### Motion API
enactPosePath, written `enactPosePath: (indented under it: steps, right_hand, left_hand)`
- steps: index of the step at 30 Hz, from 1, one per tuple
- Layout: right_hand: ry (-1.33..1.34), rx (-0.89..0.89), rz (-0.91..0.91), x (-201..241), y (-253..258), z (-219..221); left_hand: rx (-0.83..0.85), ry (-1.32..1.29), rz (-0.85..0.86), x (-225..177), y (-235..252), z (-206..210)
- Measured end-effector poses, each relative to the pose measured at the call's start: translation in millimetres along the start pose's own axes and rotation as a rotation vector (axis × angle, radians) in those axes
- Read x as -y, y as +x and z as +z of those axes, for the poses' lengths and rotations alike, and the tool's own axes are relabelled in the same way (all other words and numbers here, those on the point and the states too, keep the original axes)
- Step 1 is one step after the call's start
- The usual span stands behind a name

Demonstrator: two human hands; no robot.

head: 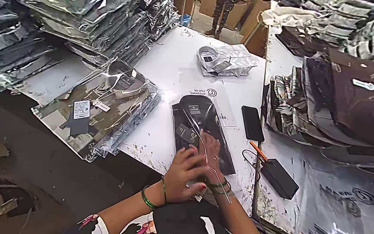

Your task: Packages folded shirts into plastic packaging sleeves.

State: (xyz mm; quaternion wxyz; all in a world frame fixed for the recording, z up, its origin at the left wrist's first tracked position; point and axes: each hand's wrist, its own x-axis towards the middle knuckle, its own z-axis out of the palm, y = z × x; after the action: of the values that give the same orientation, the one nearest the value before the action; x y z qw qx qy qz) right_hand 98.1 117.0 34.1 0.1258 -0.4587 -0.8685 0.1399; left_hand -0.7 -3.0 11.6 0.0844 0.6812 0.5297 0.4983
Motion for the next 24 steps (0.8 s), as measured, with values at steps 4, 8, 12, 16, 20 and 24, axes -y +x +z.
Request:
enactPosePath:
  steps: [4,8,12,16,20,24]
  right_hand:
    - [0.105,-0.093,-0.075,-10.5,5.3,13.3]
    - [0.116,-0.175,-0.181,-9.7,6.3,23.7]
    - [0.137,-0.335,-0.459,-20.8,-6.3,29.1]
    - [-0.059,-0.301,-0.603,-40.4,-32.5,33.0]
    - [-0.071,-0.214,-0.561,-45.6,-48.8,31.2]
    - [-0.043,-0.228,-0.464,-42.9,-48.3,29.0]
  left_hand:
    - [-0.295,-0.413,-0.827,8.0,-5.9,-28.5]
    - [-0.283,-0.823,-1.274,2.0,9.5,-38.3]
    - [-0.223,-0.902,-1.344,8.6,10.7,-40.4]
    - [-0.265,-0.919,-1.334,13.7,8.5,-38.0]
    - [-0.249,-0.9,-1.345,13.1,10.9,-38.4]
    - [-0.248,-0.888,-1.357,12.4,11.3,-37.5]
